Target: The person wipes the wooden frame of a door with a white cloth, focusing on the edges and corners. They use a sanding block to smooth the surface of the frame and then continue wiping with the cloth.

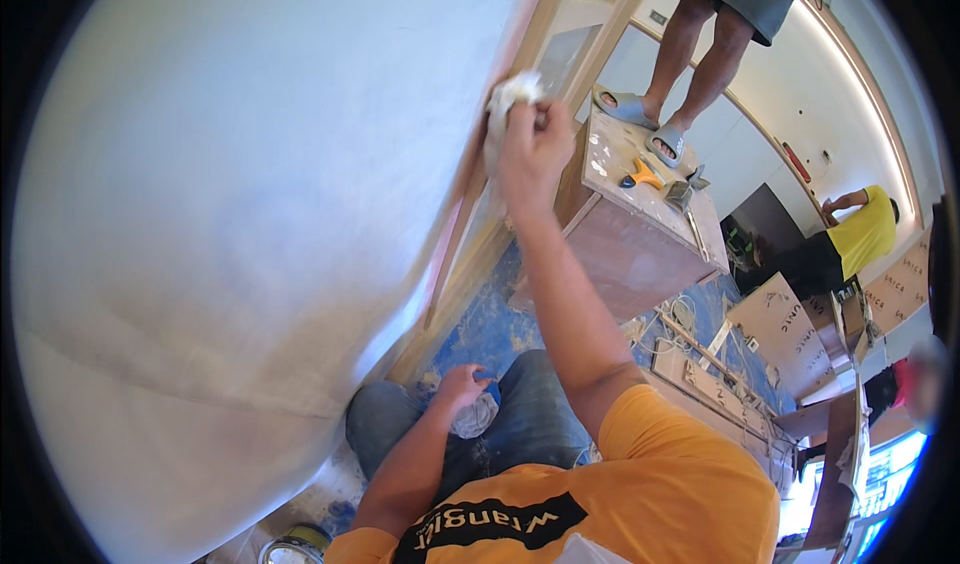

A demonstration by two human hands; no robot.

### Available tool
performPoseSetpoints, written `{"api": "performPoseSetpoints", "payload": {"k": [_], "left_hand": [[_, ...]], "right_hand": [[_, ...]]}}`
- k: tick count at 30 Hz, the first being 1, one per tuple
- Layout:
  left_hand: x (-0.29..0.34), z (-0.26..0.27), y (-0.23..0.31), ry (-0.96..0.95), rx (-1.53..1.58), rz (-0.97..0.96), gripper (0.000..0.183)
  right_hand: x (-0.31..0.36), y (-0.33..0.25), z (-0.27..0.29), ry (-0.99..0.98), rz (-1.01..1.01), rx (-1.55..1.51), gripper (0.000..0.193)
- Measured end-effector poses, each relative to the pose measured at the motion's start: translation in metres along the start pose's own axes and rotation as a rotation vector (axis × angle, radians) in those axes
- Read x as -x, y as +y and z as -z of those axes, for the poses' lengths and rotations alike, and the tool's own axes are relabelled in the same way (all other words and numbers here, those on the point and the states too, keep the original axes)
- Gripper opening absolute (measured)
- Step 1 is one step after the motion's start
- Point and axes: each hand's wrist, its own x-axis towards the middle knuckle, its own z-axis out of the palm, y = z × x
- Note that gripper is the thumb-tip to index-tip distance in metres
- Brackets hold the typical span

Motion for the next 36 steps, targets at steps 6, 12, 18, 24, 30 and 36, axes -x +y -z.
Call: {"api": "performPoseSetpoints", "payload": {"k": [6,12,18,24,30,36], "left_hand": [[-0.007,-0.003,-0.001,-0.039,0.023,0.015,0.051],[-0.003,0.0,-0.003,-0.012,0.074,0.042,0.052],[-0.012,-0.006,-0.002,0.029,0.064,-0.005,0.051],[-0.009,-0.004,-0.014,0.087,-0.008,-0.023,0.048],[-0.001,-0.003,-0.003,0.029,0.037,0.029,0.047],[-0.012,-0.009,-0.007,0.14,-0.067,-0.109,0.038]], "right_hand": [[0.049,0.046,0.005,-0.001,0.094,0.044,0.012],[-0.012,-0.019,-0.001,-0.011,-0.125,-0.136,0.009],[0.066,0.059,0.007,0.046,-0.112,-0.098,0.009],[-0.071,-0.031,-0.013,0.066,0.372,0.096,0.019],[-0.212,-0.131,-0.018,0.053,0.422,0.049,0.028],[0.032,0.034,0.011,-0.06,0.292,0.204,0.012]]}}
